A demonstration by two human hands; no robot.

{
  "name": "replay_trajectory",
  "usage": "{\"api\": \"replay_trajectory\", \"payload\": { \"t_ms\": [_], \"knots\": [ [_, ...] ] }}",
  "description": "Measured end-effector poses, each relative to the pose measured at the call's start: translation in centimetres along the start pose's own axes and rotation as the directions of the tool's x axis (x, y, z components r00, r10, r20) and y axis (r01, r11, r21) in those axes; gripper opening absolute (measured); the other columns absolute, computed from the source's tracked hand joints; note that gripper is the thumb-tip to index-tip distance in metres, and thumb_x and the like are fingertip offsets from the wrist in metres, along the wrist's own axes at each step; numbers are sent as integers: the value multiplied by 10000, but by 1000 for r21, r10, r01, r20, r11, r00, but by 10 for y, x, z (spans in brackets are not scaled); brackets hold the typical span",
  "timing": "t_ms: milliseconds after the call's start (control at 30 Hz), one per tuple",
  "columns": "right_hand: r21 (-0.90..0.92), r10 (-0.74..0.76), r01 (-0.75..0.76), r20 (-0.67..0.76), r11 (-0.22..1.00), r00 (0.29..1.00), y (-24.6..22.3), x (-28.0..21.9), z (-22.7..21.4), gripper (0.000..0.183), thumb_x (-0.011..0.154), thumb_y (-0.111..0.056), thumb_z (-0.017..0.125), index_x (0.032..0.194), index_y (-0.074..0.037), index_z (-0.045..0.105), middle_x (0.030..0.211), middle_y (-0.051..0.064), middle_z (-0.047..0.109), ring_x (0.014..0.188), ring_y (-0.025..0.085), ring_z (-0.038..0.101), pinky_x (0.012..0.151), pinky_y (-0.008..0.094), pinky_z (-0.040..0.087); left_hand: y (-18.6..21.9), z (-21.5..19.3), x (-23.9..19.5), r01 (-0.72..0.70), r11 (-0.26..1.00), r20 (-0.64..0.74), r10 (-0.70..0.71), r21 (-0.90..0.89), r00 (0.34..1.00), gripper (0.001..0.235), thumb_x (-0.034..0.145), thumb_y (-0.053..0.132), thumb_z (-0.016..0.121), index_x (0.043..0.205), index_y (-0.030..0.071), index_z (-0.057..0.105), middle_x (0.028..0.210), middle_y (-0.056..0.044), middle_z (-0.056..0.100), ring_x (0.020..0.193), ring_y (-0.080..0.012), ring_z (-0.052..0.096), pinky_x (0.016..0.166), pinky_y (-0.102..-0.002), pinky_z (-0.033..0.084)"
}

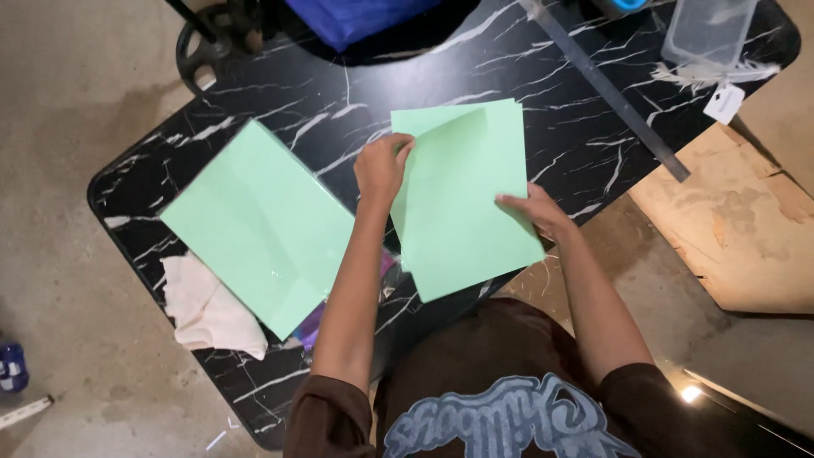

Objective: The person wipes a black marble-patterned table with a white cloth, then removes light green sheets of paper from a plastic package. They stack the papers on the table, align them, and fold one sheet in half.

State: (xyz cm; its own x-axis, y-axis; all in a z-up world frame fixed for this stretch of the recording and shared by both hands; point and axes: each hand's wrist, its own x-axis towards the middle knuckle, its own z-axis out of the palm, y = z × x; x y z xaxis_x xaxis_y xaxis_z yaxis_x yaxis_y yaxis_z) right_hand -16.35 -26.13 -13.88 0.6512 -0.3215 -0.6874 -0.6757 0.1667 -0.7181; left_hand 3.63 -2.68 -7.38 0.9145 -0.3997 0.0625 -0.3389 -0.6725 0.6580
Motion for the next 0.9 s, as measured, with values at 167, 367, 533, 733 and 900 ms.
{"api": "replay_trajectory", "payload": {
  "t_ms": [167,367,533,733,900],
  "knots": [
    [-111,32,-32,0,993,999,-14,-5,5,580,916,-284,659,1415,-24,517,1359,213,636,1217,330,649,1034,489,531,-13,13,-3,-83,987,-27,79,-138,996,283,941,324,714,1173,166,755,1168,-106,732,1078,-341,681,895,-433,532],
    [-45,70,-71,-16,996,997,-11,0,2,507,989,-305,539,1420,-38,530,1343,198,648,1188,313,671,987,470,570,-20,-44,-101,93,989,-88,-104,-119,991,548,1031,331,559,1517,91,474,1561,-178,455,1447,-360,410,1180,-546,289],
    [-13,25,-25,18,1000,1000,3,10,-2,506,990,-323,528,1402,-30,533,1323,188,656,1179,292,674,979,447,581,-163,-56,-257,269,921,-206,-217,280,954,334,1087,78,425,1377,35,585,1505,-143,564,1442,-273,472,1284,-447,315],
    [-40,55,-55,-8,998,998,-9,-4,4,475,994,-342,554,1334,-11,564,1229,184,676,1086,278,686,904,425,592,-145,-89,-293,259,844,-239,-161,470,957,523,882,304,739,1376,154,655,1487,-122,555,1390,-358,437,1115,-603,251],
    [-80,68,-72,-52,994,996,-4,-5,3,457,999,-348,532,1316,-20,561,1153,196,670,971,287,690,818,435,590,-159,-80,-288,195,817,-354,11,542,935,373,930,252,780,1300,234,740,1449,7,639,1399,-307,491,1167,-495,295]
  ]
}}
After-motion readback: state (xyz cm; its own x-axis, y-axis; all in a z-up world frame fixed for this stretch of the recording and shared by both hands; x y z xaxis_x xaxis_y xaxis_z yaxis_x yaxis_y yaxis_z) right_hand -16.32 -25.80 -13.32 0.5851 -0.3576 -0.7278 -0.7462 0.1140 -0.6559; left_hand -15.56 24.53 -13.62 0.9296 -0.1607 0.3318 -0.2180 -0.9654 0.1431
